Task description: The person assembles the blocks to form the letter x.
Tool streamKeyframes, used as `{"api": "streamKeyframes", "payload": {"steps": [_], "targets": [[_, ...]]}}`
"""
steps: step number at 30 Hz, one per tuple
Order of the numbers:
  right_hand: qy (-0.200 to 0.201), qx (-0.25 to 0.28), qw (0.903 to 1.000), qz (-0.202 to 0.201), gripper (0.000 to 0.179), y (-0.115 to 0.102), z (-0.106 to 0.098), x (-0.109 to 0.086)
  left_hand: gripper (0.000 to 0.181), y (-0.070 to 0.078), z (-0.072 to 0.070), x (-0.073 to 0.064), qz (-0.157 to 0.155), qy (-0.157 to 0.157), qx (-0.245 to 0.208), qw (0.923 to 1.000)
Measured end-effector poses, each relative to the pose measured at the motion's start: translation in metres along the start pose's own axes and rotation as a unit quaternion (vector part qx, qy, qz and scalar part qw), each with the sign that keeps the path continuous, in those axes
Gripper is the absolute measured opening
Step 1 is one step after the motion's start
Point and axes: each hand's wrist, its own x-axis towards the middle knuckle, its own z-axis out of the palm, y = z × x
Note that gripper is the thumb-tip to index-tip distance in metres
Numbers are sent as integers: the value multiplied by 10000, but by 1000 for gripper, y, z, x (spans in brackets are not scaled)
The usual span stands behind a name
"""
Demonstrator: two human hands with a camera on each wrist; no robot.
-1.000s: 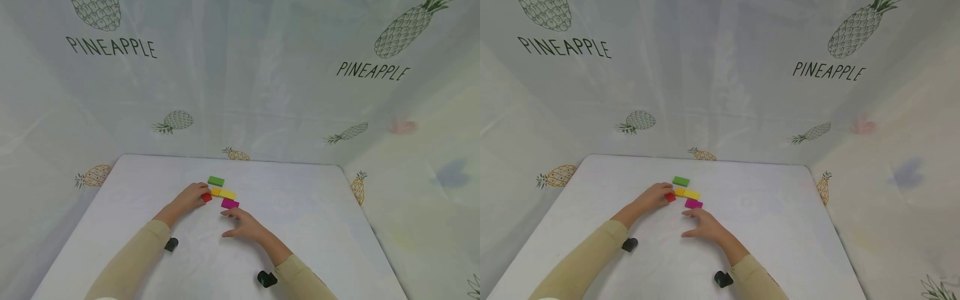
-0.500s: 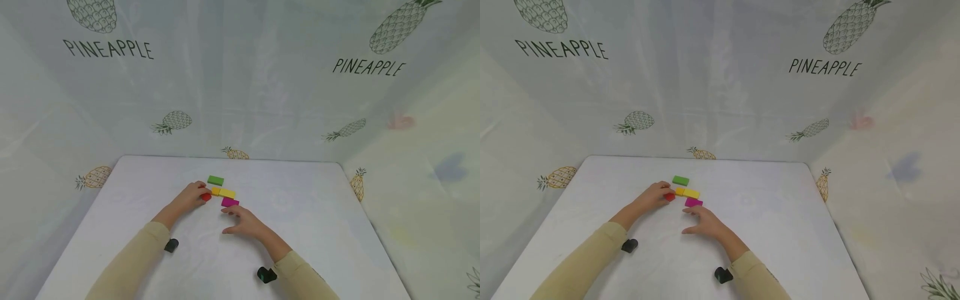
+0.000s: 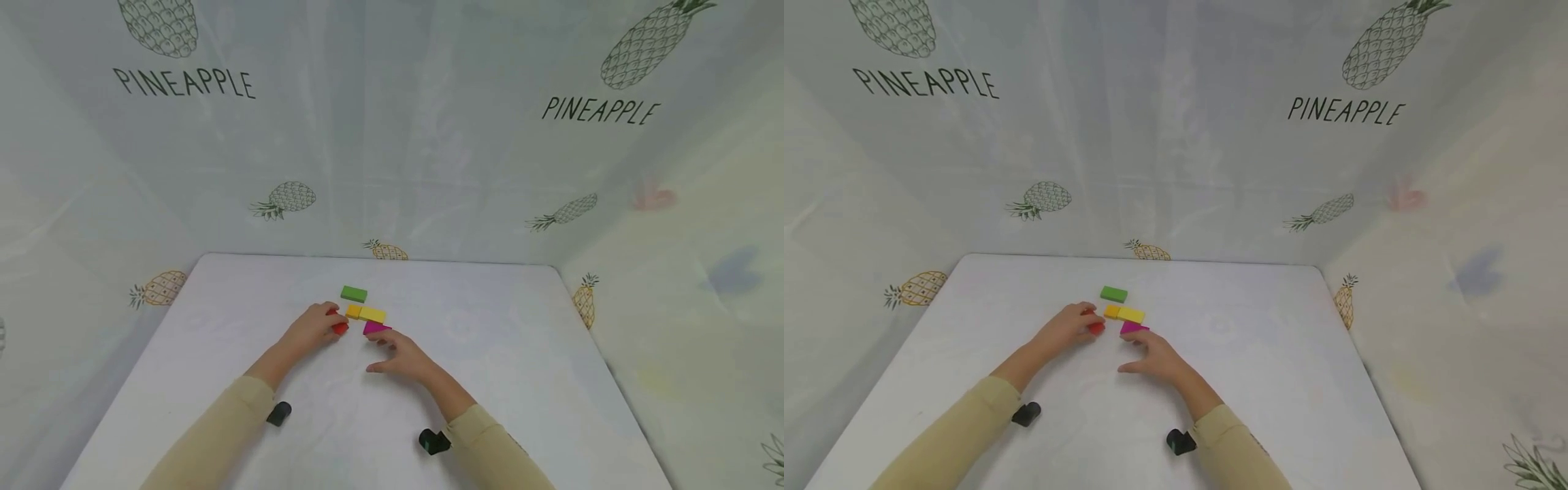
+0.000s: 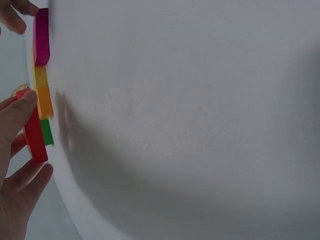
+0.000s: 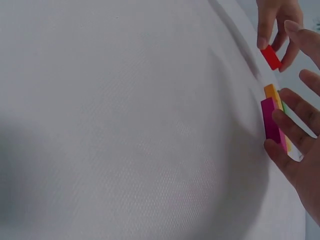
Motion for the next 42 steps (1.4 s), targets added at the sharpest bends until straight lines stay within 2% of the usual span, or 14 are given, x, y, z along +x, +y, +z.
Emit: {"api": "streamKeyframes", "payload": {"steps": [8, 14, 19, 26, 31, 39, 42], "targets": [[16, 195, 9998, -23, 59, 3, 7, 6, 37, 4, 1, -17, -25, 75, -107, 9999], [53, 181, 9998, -15, 59, 3, 11, 6, 38, 9, 2, -27, 145, 354, 288, 9989], [142, 247, 9996, -27, 58, 4, 15, 6, 38, 15, 3, -39, -74, 468, 467, 9978], [441, 391, 9980, -230, 50, 7, 22, 3, 40, 28, 4, -56, -217, 668, 211, 9973], [496, 496, 9968, -374, 46, 6, 28, 2, 39, 34, 7, -63, -420, 721, 64, 9965], [584, 580, 9958, -392, 43, 2, 37, -3, 39, 38, 15, -77, -679, 695, -362, 9946], [616, 616, 9952, -451, 43, 5, 41, -4, 38, 37, 19, -82, -751, 780, -449, 9931]]}}
